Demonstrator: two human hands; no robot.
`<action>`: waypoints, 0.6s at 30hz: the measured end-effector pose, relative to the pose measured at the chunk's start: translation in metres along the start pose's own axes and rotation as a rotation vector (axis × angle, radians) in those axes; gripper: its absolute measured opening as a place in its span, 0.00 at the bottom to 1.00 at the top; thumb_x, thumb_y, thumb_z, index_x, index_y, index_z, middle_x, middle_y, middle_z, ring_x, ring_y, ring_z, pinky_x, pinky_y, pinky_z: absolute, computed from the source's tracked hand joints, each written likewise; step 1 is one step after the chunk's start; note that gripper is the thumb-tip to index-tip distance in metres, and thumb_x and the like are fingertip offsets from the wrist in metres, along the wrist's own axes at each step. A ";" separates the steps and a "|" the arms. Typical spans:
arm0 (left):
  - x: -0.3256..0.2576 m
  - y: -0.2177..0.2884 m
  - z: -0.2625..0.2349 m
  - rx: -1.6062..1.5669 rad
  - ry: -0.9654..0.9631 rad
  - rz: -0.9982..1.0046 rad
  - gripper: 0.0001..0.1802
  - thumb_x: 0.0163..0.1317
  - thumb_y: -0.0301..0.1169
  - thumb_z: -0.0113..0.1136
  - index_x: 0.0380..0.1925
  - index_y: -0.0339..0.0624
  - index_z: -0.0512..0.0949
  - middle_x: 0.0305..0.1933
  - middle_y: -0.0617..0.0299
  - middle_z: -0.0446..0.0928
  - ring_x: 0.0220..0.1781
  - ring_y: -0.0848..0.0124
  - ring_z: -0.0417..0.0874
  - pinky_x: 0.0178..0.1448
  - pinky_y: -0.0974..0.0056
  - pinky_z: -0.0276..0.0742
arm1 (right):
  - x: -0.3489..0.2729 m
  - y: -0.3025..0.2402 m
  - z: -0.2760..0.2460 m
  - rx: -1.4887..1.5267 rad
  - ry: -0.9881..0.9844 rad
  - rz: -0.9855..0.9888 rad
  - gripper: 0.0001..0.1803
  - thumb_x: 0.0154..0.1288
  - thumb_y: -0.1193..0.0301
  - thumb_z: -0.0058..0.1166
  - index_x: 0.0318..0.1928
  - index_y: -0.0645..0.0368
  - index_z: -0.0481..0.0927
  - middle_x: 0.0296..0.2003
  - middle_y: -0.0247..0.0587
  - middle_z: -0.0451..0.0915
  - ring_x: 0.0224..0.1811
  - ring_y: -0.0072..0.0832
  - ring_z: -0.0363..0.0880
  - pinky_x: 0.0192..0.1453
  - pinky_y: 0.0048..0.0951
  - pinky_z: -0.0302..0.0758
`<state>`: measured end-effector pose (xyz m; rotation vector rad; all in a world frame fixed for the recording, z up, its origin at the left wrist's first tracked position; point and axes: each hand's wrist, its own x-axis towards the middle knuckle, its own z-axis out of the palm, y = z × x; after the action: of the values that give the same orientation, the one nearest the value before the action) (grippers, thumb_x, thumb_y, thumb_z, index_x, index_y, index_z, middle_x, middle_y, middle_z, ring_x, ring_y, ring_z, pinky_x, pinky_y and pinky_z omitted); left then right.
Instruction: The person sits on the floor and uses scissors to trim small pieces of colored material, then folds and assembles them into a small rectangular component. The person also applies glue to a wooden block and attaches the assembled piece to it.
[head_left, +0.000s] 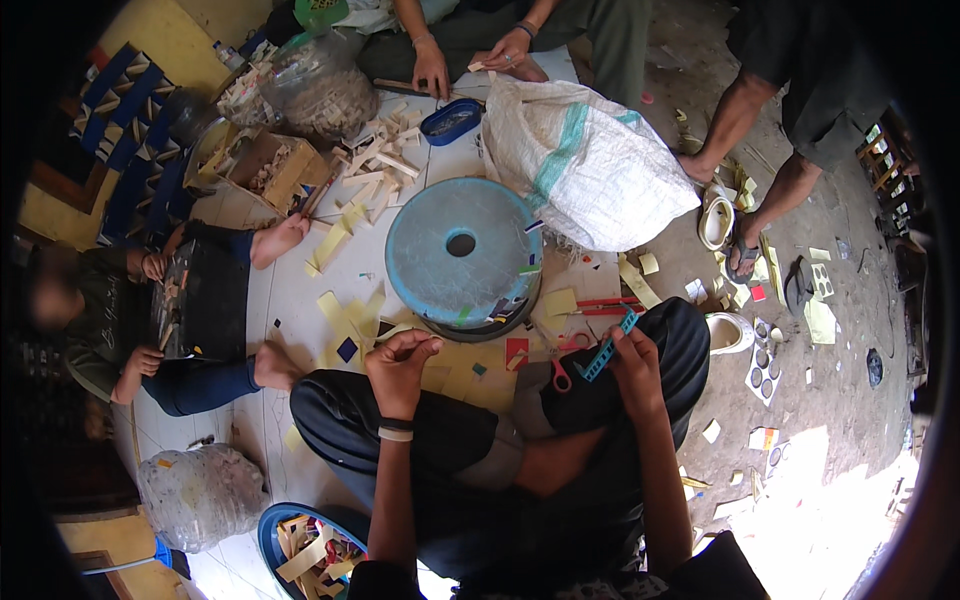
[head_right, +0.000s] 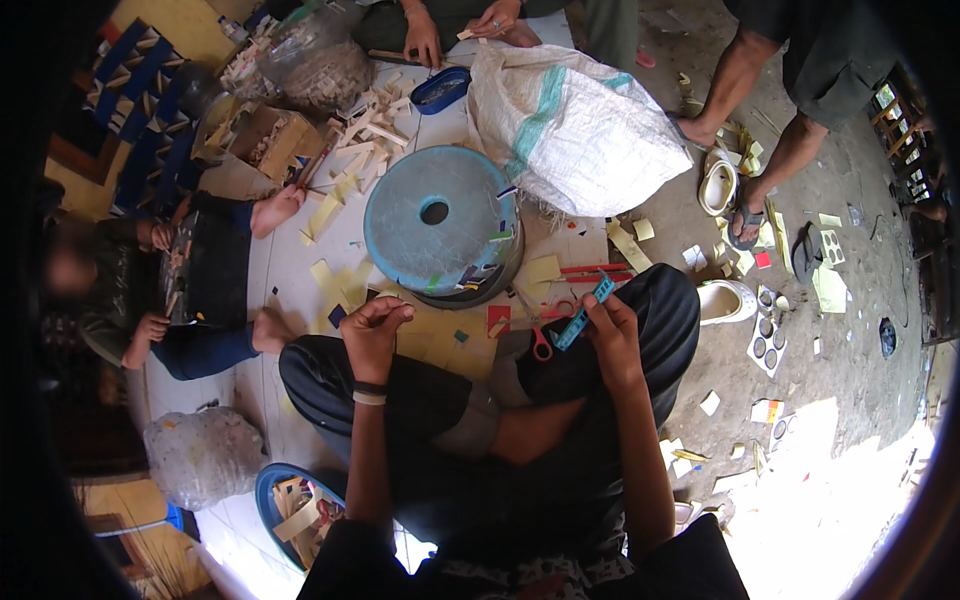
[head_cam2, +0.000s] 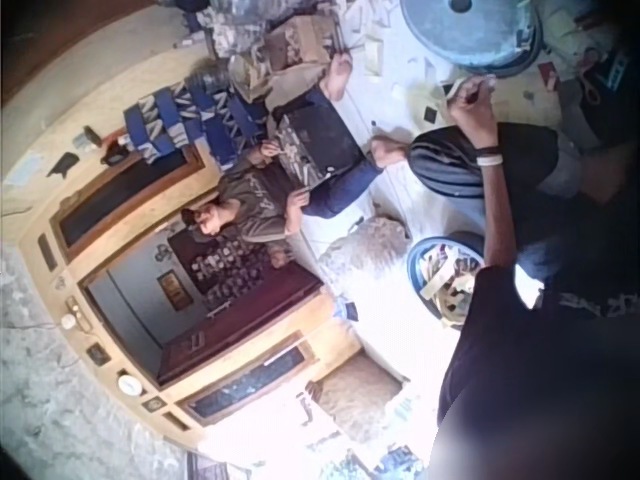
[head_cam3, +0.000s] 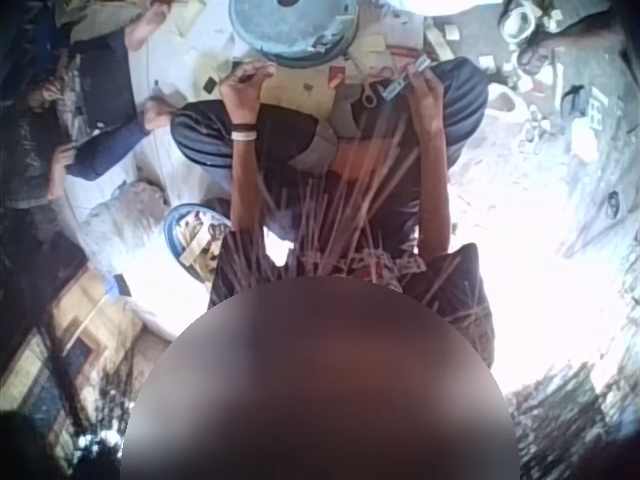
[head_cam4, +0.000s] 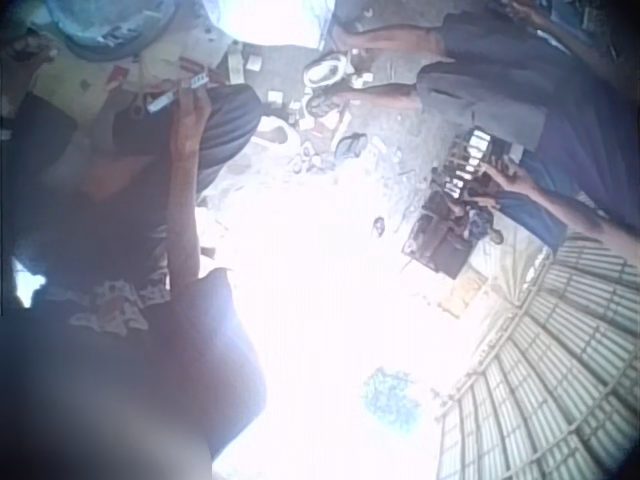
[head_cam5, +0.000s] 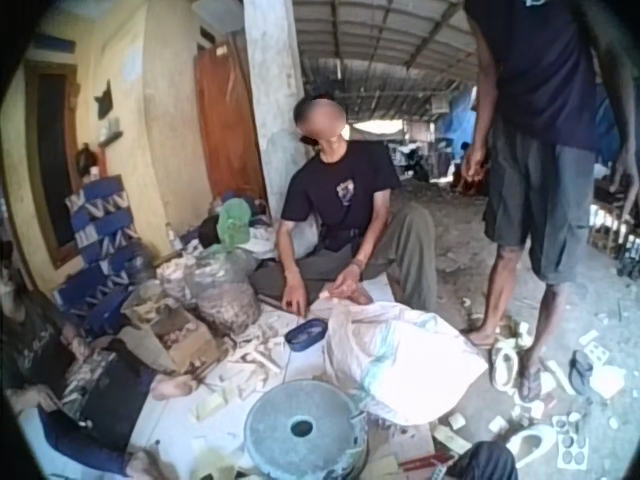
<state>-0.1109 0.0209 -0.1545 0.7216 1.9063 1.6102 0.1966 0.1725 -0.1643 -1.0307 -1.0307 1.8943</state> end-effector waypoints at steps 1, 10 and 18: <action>0.000 -0.001 0.000 -0.007 0.005 0.018 0.05 0.63 0.17 0.73 0.38 0.30 0.87 0.34 0.62 0.88 0.36 0.76 0.87 0.43 0.71 0.82 | 0.000 0.000 0.000 -0.006 -0.004 0.003 0.14 0.79 0.58 0.58 0.46 0.57 0.82 0.36 0.26 0.79 0.37 0.15 0.76 0.45 0.22 0.74; 0.007 -0.008 0.005 0.088 0.126 0.116 0.07 0.65 0.21 0.73 0.42 0.30 0.88 0.35 0.62 0.88 0.36 0.76 0.87 0.45 0.70 0.82 | 0.001 0.000 -0.001 -0.032 -0.009 0.007 0.14 0.79 0.59 0.58 0.46 0.57 0.82 0.36 0.26 0.79 0.39 0.15 0.79 0.46 0.23 0.76; 0.015 -0.012 0.010 0.036 0.152 0.116 0.06 0.63 0.20 0.75 0.39 0.32 0.87 0.35 0.62 0.88 0.37 0.78 0.86 0.45 0.71 0.82 | 0.002 0.003 -0.003 -0.019 -0.015 0.006 0.13 0.79 0.59 0.58 0.46 0.57 0.82 0.37 0.27 0.80 0.41 0.16 0.80 0.47 0.24 0.77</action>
<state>-0.1148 0.0365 -0.1688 0.7564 2.0386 1.7493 0.1974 0.1738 -0.1690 -1.0335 -1.0571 1.9030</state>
